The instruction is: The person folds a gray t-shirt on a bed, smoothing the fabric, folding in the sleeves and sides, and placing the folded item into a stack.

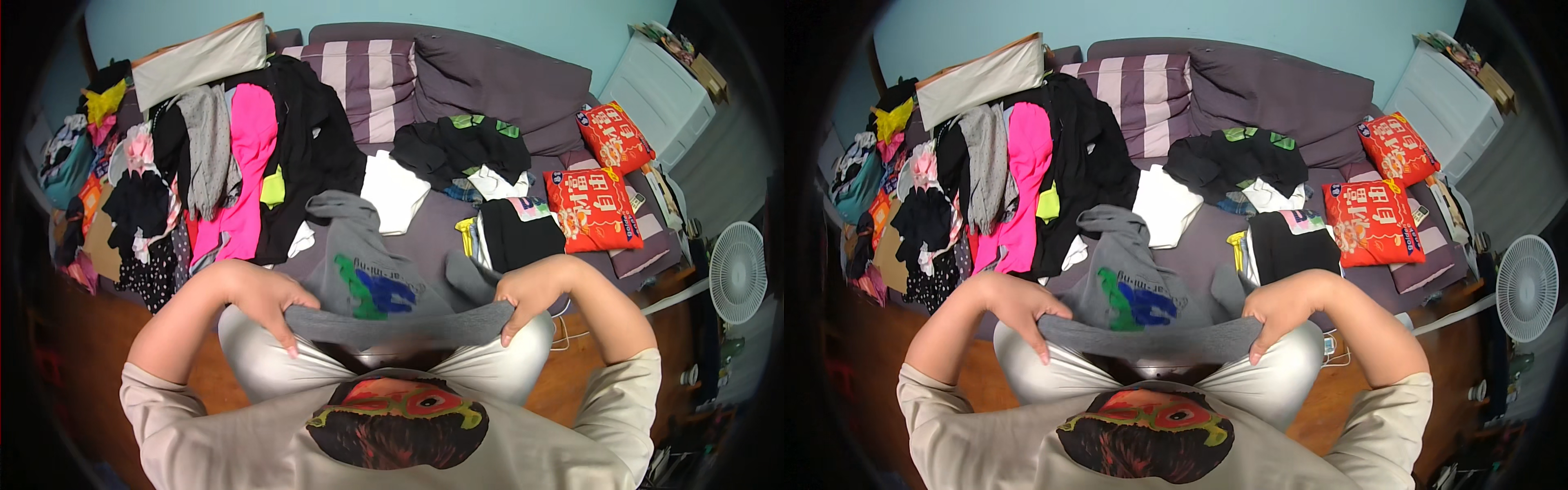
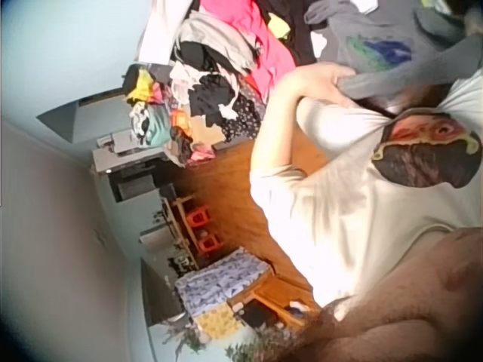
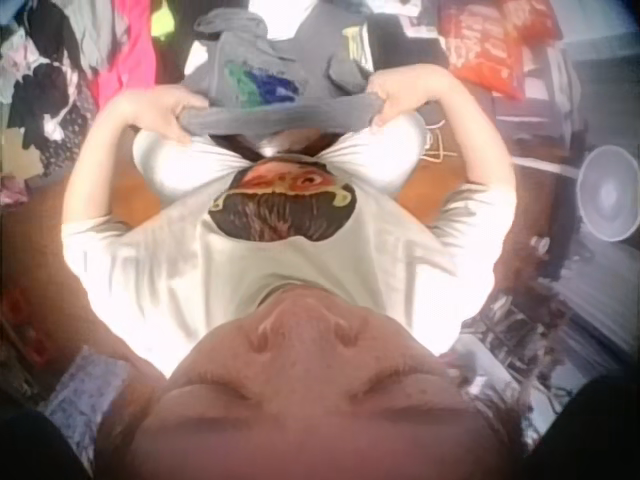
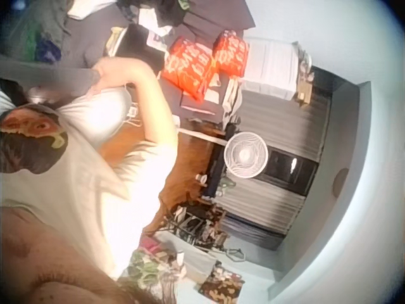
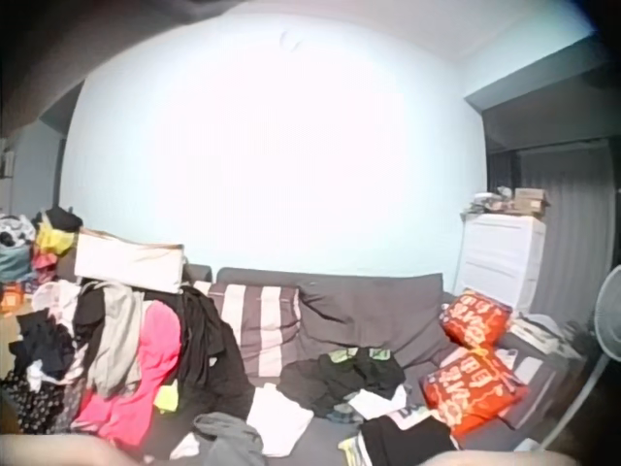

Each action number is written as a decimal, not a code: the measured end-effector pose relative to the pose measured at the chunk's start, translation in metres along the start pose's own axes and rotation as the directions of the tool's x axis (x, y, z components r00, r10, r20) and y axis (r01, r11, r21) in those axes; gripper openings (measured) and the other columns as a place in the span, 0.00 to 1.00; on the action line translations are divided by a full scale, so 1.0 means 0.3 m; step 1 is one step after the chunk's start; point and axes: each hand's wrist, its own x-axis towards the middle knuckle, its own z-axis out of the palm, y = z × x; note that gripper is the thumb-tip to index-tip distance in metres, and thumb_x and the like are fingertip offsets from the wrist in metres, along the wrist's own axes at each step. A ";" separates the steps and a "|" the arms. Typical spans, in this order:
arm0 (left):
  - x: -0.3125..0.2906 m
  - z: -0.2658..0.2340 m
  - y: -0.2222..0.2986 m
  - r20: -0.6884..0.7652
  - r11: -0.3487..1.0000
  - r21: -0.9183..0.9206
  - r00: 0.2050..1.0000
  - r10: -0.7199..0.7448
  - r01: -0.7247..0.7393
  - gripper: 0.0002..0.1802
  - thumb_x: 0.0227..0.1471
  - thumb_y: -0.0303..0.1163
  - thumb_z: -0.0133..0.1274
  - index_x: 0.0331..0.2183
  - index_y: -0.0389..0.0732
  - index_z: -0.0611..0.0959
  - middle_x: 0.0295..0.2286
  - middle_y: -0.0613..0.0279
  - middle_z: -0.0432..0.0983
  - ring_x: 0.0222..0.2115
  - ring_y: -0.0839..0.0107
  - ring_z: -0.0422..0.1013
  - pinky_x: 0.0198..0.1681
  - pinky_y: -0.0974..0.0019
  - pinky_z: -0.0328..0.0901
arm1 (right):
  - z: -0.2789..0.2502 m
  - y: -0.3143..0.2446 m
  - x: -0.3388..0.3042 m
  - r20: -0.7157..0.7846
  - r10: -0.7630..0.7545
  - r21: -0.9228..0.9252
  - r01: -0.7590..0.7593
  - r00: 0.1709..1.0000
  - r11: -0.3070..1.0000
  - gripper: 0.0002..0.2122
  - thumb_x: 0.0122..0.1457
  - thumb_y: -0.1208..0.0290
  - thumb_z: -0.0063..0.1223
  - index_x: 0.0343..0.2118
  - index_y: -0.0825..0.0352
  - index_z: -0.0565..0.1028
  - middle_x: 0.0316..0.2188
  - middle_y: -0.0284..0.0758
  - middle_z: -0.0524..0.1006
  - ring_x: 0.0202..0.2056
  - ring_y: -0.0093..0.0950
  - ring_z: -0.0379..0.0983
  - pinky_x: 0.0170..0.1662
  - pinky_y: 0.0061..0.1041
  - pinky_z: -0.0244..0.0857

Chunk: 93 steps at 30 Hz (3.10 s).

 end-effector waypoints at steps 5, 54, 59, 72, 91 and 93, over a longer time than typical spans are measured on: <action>-0.065 -0.172 -0.066 -0.734 0.833 0.048 0.585 -0.344 0.551 0.22 0.36 0.29 0.69 0.39 0.43 0.86 0.27 0.54 0.82 0.29 0.57 0.79 0.36 0.56 0.72 | -0.190 0.022 -0.064 -0.708 0.176 -0.214 -0.446 0.684 0.869 0.12 0.54 0.60 0.66 0.34 0.65 0.83 0.23 0.42 0.80 0.25 0.34 0.78 0.31 0.32 0.70; -0.391 -0.269 0.167 -0.987 0.890 -0.052 0.162 0.024 -0.454 0.13 0.53 0.40 0.62 0.33 0.43 0.78 0.29 0.76 0.72 0.31 0.87 0.66 0.38 0.79 0.61 | -0.245 -0.112 -0.340 -0.967 -0.213 -0.193 -0.145 -0.139 0.970 0.14 0.55 0.84 0.50 0.44 0.72 0.80 0.39 0.41 0.83 0.42 0.29 0.79 0.48 0.26 0.70; -0.264 -0.220 0.191 -0.944 0.930 -0.064 0.324 0.062 -0.363 0.14 0.51 0.32 0.65 0.25 0.45 0.73 0.24 0.80 0.67 0.27 0.89 0.62 0.30 0.79 0.59 | -0.226 -0.112 -0.184 -0.983 -0.165 -0.164 0.021 0.085 0.986 0.17 0.50 0.88 0.46 0.44 0.74 0.79 0.39 0.38 0.83 0.44 0.25 0.78 0.50 0.24 0.69; -0.060 -0.104 0.306 -0.762 0.749 -0.323 0.628 0.157 -0.579 0.16 0.57 0.27 0.58 0.27 0.45 0.66 0.22 0.81 0.60 0.23 0.90 0.55 0.24 0.78 0.51 | -0.248 -0.248 0.033 -0.908 -0.416 -0.414 -0.252 0.045 0.875 0.13 0.48 0.80 0.52 0.39 0.64 0.81 0.33 0.39 0.78 0.35 0.40 0.76 0.40 0.32 0.70; 0.055 -0.135 0.308 -0.854 0.943 0.269 0.403 0.328 -0.196 0.11 0.45 0.28 0.65 0.33 0.34 0.84 0.26 0.50 0.80 0.29 0.64 0.79 0.34 0.64 0.70 | -0.115 -0.323 0.189 -0.914 -0.240 0.013 0.614 0.327 0.789 0.15 0.57 0.81 0.58 0.40 0.63 0.62 0.28 0.24 0.70 0.29 0.08 0.67 0.28 0.12 0.57; 0.060 -0.142 0.302 -0.867 0.944 0.301 0.374 0.329 -0.131 0.08 0.48 0.26 0.63 0.32 0.33 0.84 0.25 0.52 0.80 0.27 0.69 0.77 0.31 0.66 0.68 | -0.115 -0.235 0.229 -0.864 -0.254 0.095 0.635 0.435 0.767 0.19 0.54 0.75 0.65 0.42 0.63 0.64 0.31 0.26 0.69 0.30 0.11 0.66 0.32 0.16 0.61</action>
